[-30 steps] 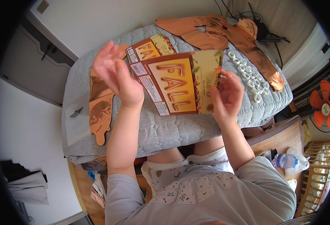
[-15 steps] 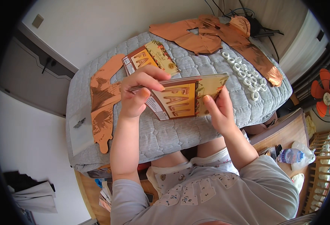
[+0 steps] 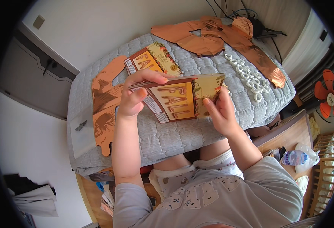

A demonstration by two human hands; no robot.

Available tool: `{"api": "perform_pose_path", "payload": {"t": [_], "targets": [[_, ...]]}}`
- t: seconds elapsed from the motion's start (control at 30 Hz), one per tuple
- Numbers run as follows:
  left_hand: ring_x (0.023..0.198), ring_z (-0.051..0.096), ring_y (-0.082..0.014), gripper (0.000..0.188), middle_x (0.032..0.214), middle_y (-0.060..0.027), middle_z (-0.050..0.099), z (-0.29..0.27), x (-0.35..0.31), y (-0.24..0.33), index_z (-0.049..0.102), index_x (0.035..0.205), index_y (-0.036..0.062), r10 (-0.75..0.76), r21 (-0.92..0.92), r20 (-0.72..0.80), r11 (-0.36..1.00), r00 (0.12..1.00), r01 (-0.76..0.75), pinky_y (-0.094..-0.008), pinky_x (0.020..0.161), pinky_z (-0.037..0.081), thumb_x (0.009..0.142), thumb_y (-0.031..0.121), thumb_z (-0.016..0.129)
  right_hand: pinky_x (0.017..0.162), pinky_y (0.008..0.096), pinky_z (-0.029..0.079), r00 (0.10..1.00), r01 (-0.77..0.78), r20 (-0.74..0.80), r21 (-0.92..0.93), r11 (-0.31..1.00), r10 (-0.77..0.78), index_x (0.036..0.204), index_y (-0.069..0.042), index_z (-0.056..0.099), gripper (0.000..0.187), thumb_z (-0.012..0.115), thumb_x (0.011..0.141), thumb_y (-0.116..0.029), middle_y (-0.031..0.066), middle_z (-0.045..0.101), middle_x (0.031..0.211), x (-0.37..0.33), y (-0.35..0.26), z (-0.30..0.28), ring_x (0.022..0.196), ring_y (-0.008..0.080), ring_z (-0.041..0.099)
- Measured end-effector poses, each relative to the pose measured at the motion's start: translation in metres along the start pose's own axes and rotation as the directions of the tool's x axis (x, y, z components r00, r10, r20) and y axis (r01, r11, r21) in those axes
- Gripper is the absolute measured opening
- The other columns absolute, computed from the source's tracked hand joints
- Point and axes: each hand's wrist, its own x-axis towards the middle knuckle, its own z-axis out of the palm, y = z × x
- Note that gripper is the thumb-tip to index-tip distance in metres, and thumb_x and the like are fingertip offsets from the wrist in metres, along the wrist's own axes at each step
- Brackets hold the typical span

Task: Organizing fall-themed decorative cards and inspecting foil balloon letters.

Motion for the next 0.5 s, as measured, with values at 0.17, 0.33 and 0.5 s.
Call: {"api": "perform_pose_path", "payload": {"t": [0.17, 0.33, 0.5], "targets": [[0.114, 0.065, -0.026, 0.06, 0.122, -0.0207, 0.066, 0.005, 0.005, 0.002, 0.063, 0.113, -0.0023, -0.037, -0.179, 0.026, 0.983, 0.999, 0.041, -0.0376, 0.1, 0.05, 0.086, 0.051, 0.07, 0.081, 0.0289, 0.05, 0.998, -0.054, 0.017, -0.025, 0.998, 0.055, 0.126, 0.003, 0.052, 0.033, 0.064, 0.096, -0.006, 0.0093, 0.064, 0.101, -0.004, 0.002, -0.008, 0.089, 0.0156, 0.062], [0.11, 0.065, -0.0218, 0.054, 0.119, -0.0157, 0.067, 0.004, 0.003, -0.004, 0.064, 0.111, -0.0008, -0.033, -0.044, -0.07, 0.999, 0.997, 0.03, -0.0355, 0.098, 0.05, 0.087, 0.047, 0.07, 0.086, 0.0275, 0.051, 0.998, -0.07, 0.004, 0.057, 0.996, 0.07, 0.125, 0.004, 0.056, 0.032, 0.065, 0.094, 0.0, 0.0074, 0.066, 0.108, -0.008, 0.001, -0.02, 0.095, 0.0121, 0.063], [0.105, 0.064, -0.0174, 0.032, 0.113, -0.0103, 0.069, 0.001, -0.001, -0.006, 0.066, 0.107, 0.0008, -0.001, 0.049, -0.09, 0.999, 0.996, 0.005, -0.0323, 0.096, 0.049, 0.088, 0.026, 0.073, 0.086, 0.0254, 0.05, 0.991, -0.12, 0.072, 0.08, 0.99, 0.114, 0.119, 0.004, 0.06, 0.026, 0.065, 0.094, 0.003, 0.0055, 0.066, 0.106, -0.01, -0.004, -0.029, 0.096, 0.0108, 0.063]]}}
